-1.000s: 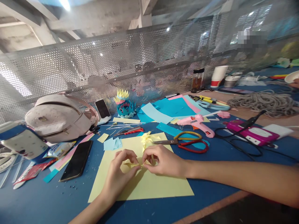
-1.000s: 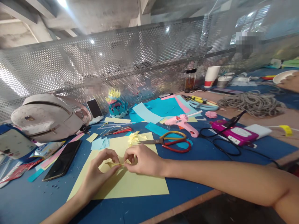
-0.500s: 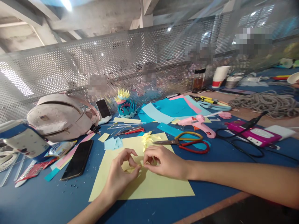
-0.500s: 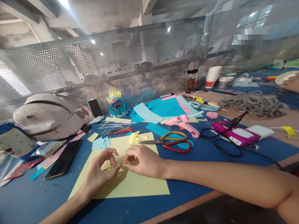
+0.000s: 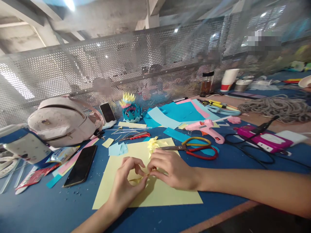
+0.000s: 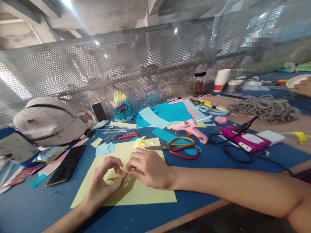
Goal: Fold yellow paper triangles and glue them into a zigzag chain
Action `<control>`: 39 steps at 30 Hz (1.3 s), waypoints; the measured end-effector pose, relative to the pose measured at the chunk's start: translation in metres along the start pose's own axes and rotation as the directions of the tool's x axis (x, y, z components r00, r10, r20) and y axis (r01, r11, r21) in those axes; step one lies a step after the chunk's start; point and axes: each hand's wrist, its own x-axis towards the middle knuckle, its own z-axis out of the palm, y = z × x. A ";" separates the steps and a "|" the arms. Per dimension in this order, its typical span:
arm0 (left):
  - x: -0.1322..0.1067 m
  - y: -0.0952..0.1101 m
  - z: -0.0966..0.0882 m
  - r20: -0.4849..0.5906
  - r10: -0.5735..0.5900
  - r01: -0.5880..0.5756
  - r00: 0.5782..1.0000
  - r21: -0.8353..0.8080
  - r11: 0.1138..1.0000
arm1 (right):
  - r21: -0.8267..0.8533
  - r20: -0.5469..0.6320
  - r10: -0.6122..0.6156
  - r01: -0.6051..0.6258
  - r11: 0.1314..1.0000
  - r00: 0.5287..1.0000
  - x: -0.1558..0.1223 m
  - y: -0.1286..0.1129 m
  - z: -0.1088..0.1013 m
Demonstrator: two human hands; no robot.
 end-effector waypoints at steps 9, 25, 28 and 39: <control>0.004 -0.003 -0.002 0.031 -0.173 0.176 0.984 -0.139 0.975 | 0.156 0.017 0.133 -0.134 0.979 0.991 0.003 0.003 -0.002; 0.012 -0.004 -0.001 0.094 -0.361 0.373 0.928 -0.226 0.900 | 0.251 0.087 0.297 -0.310 0.917 0.951 0.006 0.003 -0.003; 0.011 -0.004 0.000 0.118 -0.367 0.385 0.923 -0.233 0.893 | 0.216 0.066 0.282 -0.289 0.933 0.957 0.005 0.000 -0.003; 0.011 -0.009 -0.015 -0.001 0.043 -0.043 0.999 0.000 0.999 | 0.171 -0.189 -0.007 0.040 0.984 0.982 0.005 0.019 -0.007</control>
